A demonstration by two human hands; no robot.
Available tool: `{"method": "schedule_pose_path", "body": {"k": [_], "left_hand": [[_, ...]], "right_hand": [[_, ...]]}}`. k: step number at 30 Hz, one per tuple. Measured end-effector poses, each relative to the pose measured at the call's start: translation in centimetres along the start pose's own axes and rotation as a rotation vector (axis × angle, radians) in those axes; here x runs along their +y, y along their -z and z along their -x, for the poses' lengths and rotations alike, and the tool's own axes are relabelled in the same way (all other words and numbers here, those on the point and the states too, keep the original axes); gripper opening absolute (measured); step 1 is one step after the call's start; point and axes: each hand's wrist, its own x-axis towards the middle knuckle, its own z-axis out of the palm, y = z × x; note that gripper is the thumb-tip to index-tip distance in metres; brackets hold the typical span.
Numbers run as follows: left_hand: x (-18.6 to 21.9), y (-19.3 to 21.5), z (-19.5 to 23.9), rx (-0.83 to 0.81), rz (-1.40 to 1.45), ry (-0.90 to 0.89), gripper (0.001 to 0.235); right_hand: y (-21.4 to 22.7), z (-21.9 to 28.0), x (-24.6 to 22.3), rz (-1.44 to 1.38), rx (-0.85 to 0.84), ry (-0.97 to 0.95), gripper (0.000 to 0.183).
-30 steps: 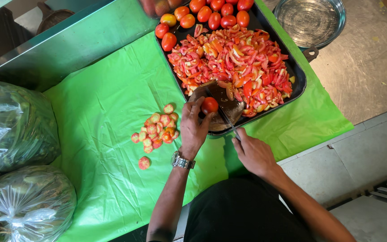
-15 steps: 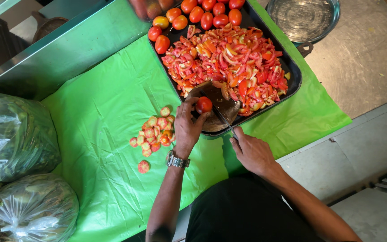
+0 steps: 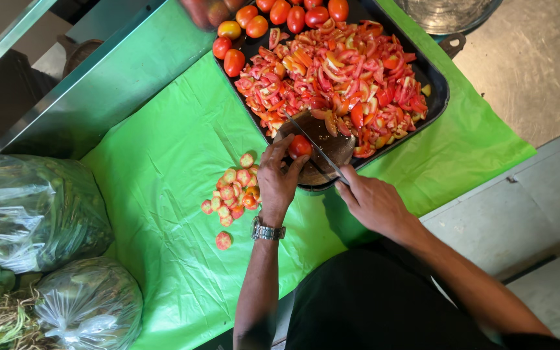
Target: The person slices tomatoes into small pieces using a knife and places them into a black tray on a kitchen counter.
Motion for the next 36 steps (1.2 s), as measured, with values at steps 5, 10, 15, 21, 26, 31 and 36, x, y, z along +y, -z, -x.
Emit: {"method": "schedule_pose_path", "body": {"k": [5, 10, 15, 21, 26, 31, 36], "left_hand": [[-0.2, -0.3, 0.0, 0.025, -0.028, -0.04, 0.052], [-0.3, -0.3, 0.1, 0.035, -0.041, -0.066, 0.052], [-0.2, -0.3, 0.0, 0.012, -0.008, -0.042, 0.051], [-0.1, -0.4, 0.2, 0.039, -0.032, -0.055, 0.051], [-0.2, -0.5, 0.3, 0.041, -0.053, -0.052, 0.051], [-0.2, -0.5, 0.1, 0.033, -0.045, -0.048, 0.051], [-0.1, -0.6, 0.2, 0.027, -0.022, -0.008, 0.052]], "right_hand": [[-1.2, -2.8, 0.2, 0.072, -0.041, -0.026, 0.028], [-1.0, 2.5, 1.5, 0.019, -0.094, -0.072, 0.03], [0.1, 4.9, 2.1, -0.073, -0.157, -0.145, 0.029], [1.3, 2.0, 1.4, -0.028, -0.177, -0.172, 0.029], [-0.1, -0.4, 0.5, -0.01, -0.03, -0.006, 0.032], [-1.1, -3.2, 0.8, -0.035, -0.042, 0.013, 0.029], [-0.8, 1.5, 1.6, 0.026, -0.051, 0.0, 0.034]]}}
